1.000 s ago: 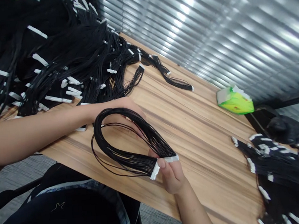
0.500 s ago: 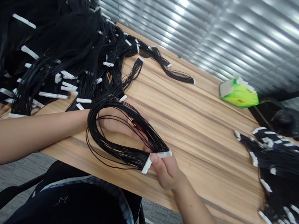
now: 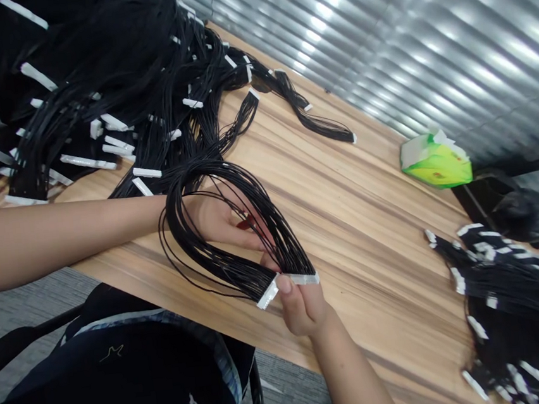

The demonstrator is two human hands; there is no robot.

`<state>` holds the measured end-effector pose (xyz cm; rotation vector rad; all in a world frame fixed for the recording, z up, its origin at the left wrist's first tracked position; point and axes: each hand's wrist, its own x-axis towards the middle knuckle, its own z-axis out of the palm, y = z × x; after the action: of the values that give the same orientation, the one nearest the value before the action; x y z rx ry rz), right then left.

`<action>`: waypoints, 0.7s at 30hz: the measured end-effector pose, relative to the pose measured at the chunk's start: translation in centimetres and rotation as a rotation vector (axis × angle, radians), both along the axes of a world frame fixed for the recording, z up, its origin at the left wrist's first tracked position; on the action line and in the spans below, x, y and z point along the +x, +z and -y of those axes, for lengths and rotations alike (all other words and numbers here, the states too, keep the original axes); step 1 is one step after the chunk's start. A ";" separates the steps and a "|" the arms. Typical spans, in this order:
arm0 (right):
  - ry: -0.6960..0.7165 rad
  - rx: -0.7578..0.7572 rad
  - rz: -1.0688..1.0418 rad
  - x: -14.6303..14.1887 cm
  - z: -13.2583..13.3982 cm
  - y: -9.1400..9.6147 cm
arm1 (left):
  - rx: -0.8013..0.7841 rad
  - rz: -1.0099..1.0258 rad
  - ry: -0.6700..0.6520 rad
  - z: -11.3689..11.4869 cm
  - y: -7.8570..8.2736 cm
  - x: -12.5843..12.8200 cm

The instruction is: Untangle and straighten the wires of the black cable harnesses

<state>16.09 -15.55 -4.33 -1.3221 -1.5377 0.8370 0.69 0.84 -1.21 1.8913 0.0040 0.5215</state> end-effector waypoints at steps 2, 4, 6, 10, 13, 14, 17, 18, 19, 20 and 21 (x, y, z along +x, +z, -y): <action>-0.012 0.020 0.048 0.0 -0.2 0.2 | -0.021 0.049 -0.026 0.0 -0.3 0.2; -0.006 0.020 0.066 0.1 -0.3 0.3 | -0.048 0.082 0.006 -0.1 -0.4 0.3; -0.009 0.029 0.050 0.2 -0.2 0.2 | -0.074 0.106 0.039 -0.2 -0.3 0.3; -0.053 0.089 -0.015 0.3 -0.1 0.1 | -0.069 0.120 0.043 -0.6 -0.2 0.3; -0.086 0.129 -0.032 0.2 -0.2 0.0 | -0.019 0.101 0.033 -0.7 -0.4 0.4; -0.095 0.136 -0.029 0.2 -0.3 -0.1 | 0.007 0.096 0.036 -0.7 -0.5 0.3; -0.112 0.145 -0.031 0.1 -0.3 -0.6 | 0.096 0.099 0.027 -0.4 -1.0 0.2; -0.123 0.150 -0.046 0.0 -0.2 -0.7 | 0.117 0.101 0.023 -0.3 -1.2 0.2; -0.134 0.153 -0.064 0.0 -0.2 -0.9 | 0.126 0.099 0.024 -0.3 -1.4 0.2; -0.151 0.156 -0.073 0.0 -0.1 -1.0 | 0.119 0.099 0.037 -0.4 -1.6 0.3; -0.184 0.155 -0.062 0.0 -0.1 -1.0 | 0.097 0.102 0.066 -0.6 -1.7 0.4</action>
<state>16.13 -15.49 -5.35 -1.2896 -1.3805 0.6248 1.08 1.47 -2.96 1.9621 -0.0261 0.6734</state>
